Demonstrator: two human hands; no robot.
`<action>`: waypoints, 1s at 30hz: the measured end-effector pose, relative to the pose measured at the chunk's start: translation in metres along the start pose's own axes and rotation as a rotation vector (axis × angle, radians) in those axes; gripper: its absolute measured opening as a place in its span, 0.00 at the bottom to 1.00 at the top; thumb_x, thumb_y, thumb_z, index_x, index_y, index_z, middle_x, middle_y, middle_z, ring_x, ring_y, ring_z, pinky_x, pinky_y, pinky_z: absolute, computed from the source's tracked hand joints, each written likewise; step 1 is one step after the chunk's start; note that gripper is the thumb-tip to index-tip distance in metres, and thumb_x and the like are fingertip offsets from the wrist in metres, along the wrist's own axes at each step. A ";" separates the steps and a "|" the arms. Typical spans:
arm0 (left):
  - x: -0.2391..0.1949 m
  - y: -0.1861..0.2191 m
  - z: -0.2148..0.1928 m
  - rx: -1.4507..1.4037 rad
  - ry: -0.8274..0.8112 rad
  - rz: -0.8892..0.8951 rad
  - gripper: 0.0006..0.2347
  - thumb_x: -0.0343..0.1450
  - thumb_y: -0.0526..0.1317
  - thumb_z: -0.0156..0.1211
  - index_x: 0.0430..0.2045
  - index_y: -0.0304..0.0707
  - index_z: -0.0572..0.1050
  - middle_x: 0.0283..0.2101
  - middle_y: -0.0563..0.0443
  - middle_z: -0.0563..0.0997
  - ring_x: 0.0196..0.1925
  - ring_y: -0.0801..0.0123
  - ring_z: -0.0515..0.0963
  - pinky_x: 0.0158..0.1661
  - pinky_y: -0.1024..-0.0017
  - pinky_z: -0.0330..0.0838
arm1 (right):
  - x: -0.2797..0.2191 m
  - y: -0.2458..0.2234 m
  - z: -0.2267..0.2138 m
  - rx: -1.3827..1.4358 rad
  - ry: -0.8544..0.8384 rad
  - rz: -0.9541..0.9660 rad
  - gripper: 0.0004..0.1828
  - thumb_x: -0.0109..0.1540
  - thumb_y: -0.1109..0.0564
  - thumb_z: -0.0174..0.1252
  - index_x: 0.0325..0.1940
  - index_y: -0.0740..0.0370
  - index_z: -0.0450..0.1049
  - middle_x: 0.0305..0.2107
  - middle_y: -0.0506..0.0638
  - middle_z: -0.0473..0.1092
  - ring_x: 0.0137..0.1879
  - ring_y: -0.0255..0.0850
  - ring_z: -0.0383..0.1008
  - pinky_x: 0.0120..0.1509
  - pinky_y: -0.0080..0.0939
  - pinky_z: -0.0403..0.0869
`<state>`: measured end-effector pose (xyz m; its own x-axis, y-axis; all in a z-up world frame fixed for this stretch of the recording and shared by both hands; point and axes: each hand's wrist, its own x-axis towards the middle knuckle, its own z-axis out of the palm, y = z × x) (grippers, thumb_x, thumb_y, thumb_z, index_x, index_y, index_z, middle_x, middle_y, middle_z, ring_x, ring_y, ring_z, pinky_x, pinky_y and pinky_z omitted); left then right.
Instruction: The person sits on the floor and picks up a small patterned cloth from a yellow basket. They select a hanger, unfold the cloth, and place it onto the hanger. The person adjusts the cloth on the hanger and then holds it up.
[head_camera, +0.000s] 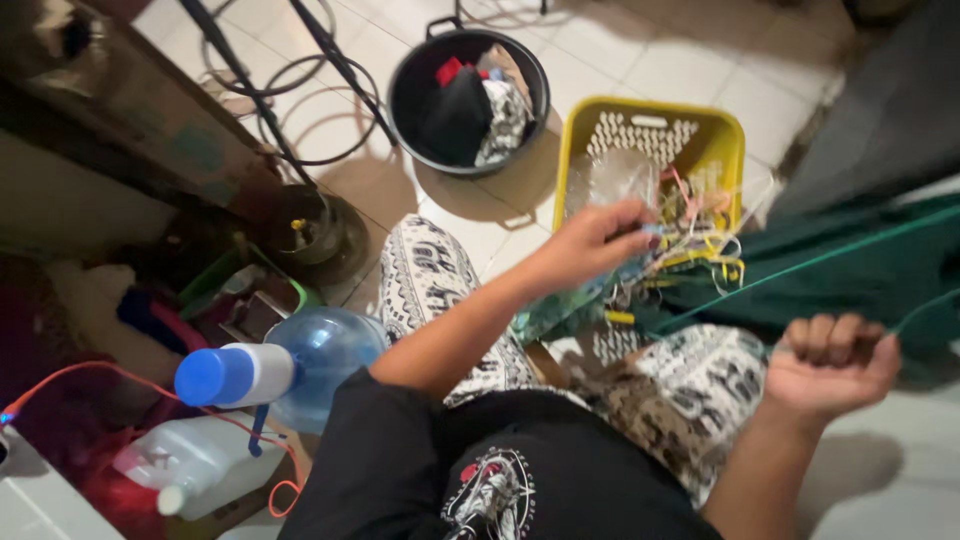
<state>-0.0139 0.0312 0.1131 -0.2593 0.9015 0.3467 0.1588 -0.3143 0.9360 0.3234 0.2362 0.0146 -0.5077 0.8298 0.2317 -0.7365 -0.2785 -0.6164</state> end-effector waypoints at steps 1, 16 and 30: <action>0.009 0.001 -0.002 -0.087 -0.023 0.020 0.06 0.79 0.39 0.56 0.41 0.34 0.74 0.34 0.55 0.73 0.38 0.78 0.71 0.39 0.73 0.69 | 0.007 -0.002 0.003 0.037 -0.034 0.010 0.22 0.79 0.43 0.46 0.36 0.56 0.71 0.18 0.42 0.49 0.23 0.30 0.42 0.32 0.31 0.47; 0.021 0.024 -0.016 -0.292 -0.132 -0.127 0.06 0.78 0.38 0.61 0.38 0.33 0.73 0.34 0.64 0.71 0.34 0.88 0.64 0.34 0.83 0.59 | 0.041 -0.036 0.063 0.470 0.063 -0.007 0.35 0.76 0.38 0.42 0.19 0.55 0.55 0.14 0.41 0.45 0.21 0.32 0.37 0.28 0.33 0.44; 0.004 0.025 -0.002 -0.326 -0.243 -0.086 0.06 0.77 0.38 0.60 0.38 0.32 0.76 0.37 0.60 0.75 0.40 0.82 0.72 0.42 0.78 0.69 | 0.042 0.017 0.107 0.445 0.051 0.081 0.36 0.79 0.43 0.42 0.17 0.54 0.48 0.14 0.42 0.44 0.21 0.32 0.38 0.29 0.34 0.45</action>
<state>-0.0124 0.0262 0.1381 -0.0194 0.9602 0.2785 -0.1734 -0.2776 0.9449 0.2420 0.2146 0.0942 -0.5573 0.8163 0.1518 -0.8213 -0.5151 -0.2454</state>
